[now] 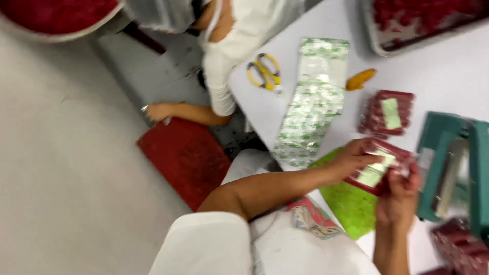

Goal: The person places vacuum-sealed packages of red meat into plastic bags, seals them with a handheld heat sealer, and stacks the finished packages on a table. The person also places some sealed packages into a red basket.

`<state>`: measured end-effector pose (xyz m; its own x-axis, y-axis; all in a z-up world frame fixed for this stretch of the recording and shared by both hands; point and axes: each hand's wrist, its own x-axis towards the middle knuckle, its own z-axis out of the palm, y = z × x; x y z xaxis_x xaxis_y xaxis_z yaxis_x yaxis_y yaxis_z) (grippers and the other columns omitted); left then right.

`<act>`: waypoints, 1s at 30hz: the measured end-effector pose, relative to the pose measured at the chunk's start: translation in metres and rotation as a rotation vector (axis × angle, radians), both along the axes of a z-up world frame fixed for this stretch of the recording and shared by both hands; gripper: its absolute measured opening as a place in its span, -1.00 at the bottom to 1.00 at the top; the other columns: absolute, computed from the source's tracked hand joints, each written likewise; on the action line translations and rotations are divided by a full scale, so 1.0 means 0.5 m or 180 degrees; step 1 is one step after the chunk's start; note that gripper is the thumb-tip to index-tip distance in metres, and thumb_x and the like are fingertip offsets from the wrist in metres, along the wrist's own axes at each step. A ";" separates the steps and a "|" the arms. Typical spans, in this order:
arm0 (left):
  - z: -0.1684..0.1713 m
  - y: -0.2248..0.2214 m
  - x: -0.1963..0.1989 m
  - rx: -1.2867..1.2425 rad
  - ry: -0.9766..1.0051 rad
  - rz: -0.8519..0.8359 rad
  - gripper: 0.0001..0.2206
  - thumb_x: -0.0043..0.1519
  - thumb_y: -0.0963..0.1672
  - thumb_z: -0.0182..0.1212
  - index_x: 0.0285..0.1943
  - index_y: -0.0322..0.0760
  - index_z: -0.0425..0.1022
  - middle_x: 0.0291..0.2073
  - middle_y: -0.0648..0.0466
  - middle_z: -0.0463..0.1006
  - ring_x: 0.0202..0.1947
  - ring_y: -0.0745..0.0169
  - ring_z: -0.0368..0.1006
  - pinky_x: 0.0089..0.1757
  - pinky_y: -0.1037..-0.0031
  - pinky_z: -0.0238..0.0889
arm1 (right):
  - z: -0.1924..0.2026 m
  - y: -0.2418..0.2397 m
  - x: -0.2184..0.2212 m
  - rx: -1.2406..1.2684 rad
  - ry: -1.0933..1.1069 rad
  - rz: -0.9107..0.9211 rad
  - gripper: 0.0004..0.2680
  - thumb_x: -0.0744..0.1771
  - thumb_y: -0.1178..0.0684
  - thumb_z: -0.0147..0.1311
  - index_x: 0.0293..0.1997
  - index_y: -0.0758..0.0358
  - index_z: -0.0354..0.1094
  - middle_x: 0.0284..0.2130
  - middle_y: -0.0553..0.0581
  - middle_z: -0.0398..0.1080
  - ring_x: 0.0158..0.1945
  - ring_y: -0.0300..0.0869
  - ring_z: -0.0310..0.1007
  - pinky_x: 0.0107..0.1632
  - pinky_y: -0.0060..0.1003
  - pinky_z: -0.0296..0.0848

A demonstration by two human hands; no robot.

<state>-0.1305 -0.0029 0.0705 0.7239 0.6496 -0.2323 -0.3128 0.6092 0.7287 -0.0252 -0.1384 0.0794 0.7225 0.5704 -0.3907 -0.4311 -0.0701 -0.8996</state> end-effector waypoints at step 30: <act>-0.306 0.306 0.093 0.3340 0.3434 -0.0055 -0.22 0.23 0.23 0.51 0.45 -0.07 0.19 -0.40 0.03 0.65 -0.21 -0.04 0.64 -0.09 0.18 0.44 | -0.007 -0.192 -0.208 -0.1423 -0.0854 -0.0475 -0.76 0.30 0.19 0.21 0.07 0.10 0.54 -0.21 0.16 0.51 -0.15 -0.04 0.60 -0.10 -0.23 0.63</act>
<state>-0.0839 0.1503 -0.0827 0.5226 0.8477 -0.0916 0.6447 -0.3225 0.6931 -0.1291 -0.2343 0.0760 0.8907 0.2745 -0.3623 -0.2248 -0.4269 -0.8759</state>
